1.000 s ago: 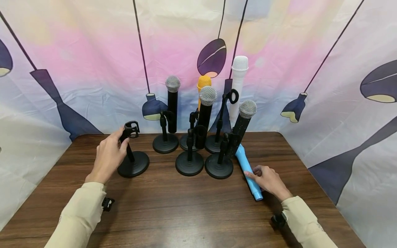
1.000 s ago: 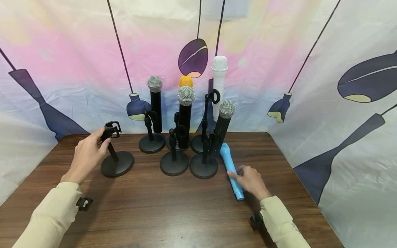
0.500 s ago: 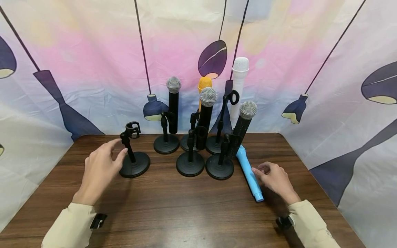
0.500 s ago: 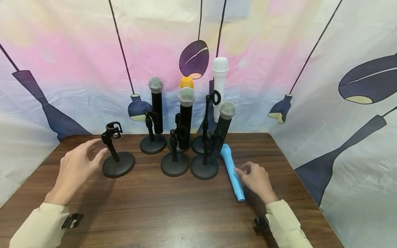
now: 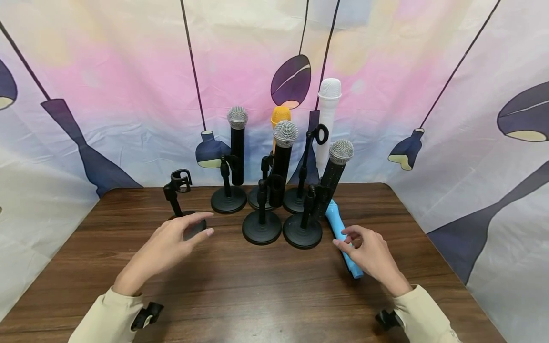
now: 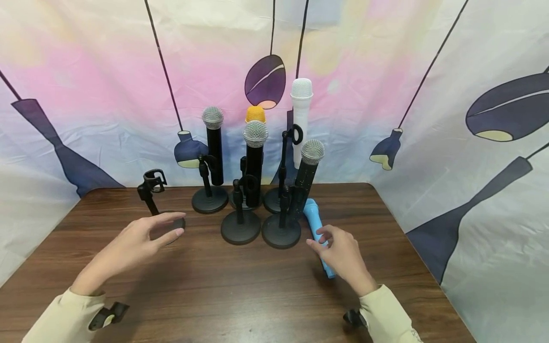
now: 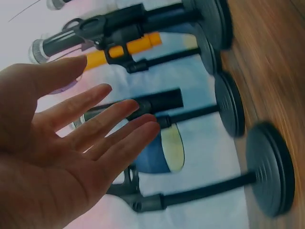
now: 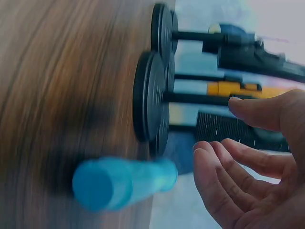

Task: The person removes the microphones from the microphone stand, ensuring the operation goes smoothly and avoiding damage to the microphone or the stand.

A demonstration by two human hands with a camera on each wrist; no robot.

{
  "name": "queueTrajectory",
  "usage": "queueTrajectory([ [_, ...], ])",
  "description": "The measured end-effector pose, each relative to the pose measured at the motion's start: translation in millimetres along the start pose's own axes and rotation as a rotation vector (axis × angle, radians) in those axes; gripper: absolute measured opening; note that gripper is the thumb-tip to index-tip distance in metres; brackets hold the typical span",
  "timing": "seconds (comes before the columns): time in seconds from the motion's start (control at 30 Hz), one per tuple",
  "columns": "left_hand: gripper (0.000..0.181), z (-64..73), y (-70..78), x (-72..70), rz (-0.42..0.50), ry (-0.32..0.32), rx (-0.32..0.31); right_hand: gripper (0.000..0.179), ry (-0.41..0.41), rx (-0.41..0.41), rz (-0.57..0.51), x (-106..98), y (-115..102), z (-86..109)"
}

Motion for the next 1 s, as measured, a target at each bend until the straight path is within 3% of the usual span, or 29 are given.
queueTrajectory([
  [0.17,0.045,-12.3,3.4,13.0,0.151,-0.006,0.058,0.029,-0.045,-0.039,-0.069,10.3,-18.8,3.7],
  [0.4,0.033,-48.2,-1.0,31.4,0.268,0.119,0.104,0.024,-0.102,-0.122,-0.143,27.1,-43.0,8.4],
  [0.5,0.037,-65.1,-3.2,32.3,0.265,0.169,0.06,0.026,-0.13,-0.15,-0.179,35.4,-53.0,9.9],
  [0.63,0.045,-85.5,-6.4,31.5,0.272,0.204,-0.044,0.031,-0.176,-0.181,-0.226,45.4,-65.2,11.4],
  [0.83,0.055,-111.6,-13.7,30.5,0.379,0.244,-0.165,0.042,-0.232,-0.234,-0.217,55.9,-76.6,13.2],
  [1.0,0.059,-129.8,-19.0,29.3,0.461,0.289,-0.24,0.043,-0.22,-0.26,-0.205,60.6,-81.0,12.3],
])
Point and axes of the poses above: each hand's wrist, its own z-axis away from the middle knuckle, its own x-axis out of the palm, y = z × x, the point moved 1 cm from there along -z, towards the middle knuckle, and after that the axes turned 7 degrees about z, right-handed, at the moved point
